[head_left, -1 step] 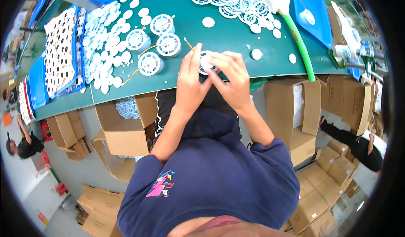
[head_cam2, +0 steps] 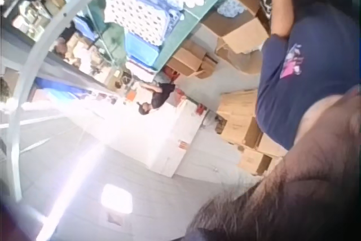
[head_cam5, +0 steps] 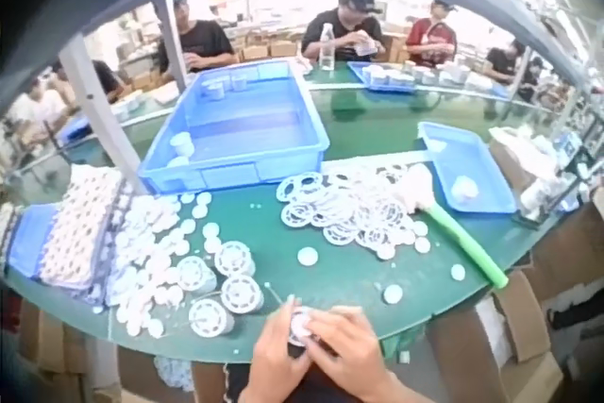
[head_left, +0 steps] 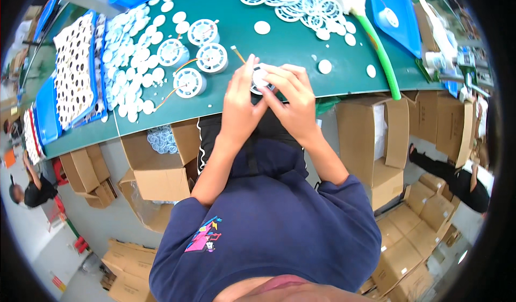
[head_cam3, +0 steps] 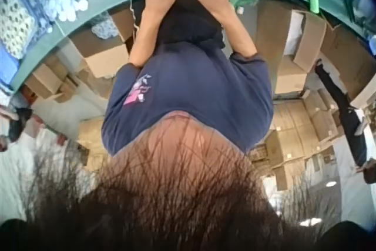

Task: Manually assemble small electronic components on a factory production line using a mallet.

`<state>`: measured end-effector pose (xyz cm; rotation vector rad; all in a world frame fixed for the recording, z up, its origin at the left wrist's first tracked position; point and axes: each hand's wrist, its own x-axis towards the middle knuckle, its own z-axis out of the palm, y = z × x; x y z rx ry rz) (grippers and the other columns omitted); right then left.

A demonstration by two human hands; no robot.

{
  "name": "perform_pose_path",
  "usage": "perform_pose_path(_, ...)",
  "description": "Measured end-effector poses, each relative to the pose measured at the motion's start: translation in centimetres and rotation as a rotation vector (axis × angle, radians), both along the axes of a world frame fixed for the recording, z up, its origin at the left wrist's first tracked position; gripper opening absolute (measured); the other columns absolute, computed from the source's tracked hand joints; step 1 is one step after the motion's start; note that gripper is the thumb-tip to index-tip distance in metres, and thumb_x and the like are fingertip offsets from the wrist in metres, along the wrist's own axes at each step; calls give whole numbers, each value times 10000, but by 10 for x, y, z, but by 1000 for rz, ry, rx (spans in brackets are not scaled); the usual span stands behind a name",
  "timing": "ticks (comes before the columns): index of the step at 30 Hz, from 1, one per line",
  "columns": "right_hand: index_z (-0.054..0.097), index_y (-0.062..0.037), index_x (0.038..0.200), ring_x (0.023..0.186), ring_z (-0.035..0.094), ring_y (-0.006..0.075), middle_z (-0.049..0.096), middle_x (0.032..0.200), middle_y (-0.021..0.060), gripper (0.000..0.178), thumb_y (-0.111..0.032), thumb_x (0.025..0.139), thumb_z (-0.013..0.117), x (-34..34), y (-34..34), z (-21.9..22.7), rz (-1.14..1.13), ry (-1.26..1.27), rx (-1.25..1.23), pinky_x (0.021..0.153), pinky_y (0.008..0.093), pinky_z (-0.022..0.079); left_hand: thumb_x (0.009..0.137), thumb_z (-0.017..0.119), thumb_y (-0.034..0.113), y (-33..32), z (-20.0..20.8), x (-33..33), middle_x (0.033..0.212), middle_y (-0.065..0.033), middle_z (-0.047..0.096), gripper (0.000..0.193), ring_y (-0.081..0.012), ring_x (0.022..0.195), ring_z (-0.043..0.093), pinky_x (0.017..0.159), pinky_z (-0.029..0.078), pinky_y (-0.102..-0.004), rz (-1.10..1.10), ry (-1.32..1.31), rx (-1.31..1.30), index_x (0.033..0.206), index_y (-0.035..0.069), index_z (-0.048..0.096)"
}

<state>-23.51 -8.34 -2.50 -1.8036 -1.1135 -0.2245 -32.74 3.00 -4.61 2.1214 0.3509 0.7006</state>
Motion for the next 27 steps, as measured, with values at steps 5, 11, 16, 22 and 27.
perform_pose_path(5,732,-52,1064,1070,625,304,643,1345,138,259,-29,811,786,-8,-4,9,-48,108,7,845,381,552,795,821,56,4,-4,-3,1309,-205,646,833,-382,1181,620,1016,495,-454,-13,-3,9,1521,-26,420)
perform_pose_path(11,711,-43,1121,1069,617,334,650,1284,131,275,-101,862,785,36,-65,-11,-541,-14,-263,926,436,500,814,851,92,0,-7,-3,1342,-200,608,740,-351,1209,623,1035,496,-431,58,-75,-14,1445,5,473)
perform_pose_path(16,708,-42,1103,1049,619,324,663,1245,134,236,-99,881,768,48,-64,-17,-462,-39,-294,897,430,512,814,858,125,1,-6,-3,1287,-196,618,718,-378,1159,628,981,513,-448,67,-68,-15,1405,8,468)
perform_pose_path(22,728,-72,1080,1127,598,347,651,1217,134,226,-183,889,776,111,-32,5,-448,-213,-355,917,451,522,816,863,160,3,-6,-3,1269,-177,637,706,-355,1134,628,978,496,-445,61,-17,50,1394,-8,494)
perform_pose_path(27,745,-117,1082,1078,607,330,651,1197,130,217,-202,886,784,144,-23,-8,-378,-279,-416,852,427,544,802,880,219,0,-5,0,1253,-171,647,732,-342,1132,625,967,490,-441,92,-44,55,1391,-7,511)
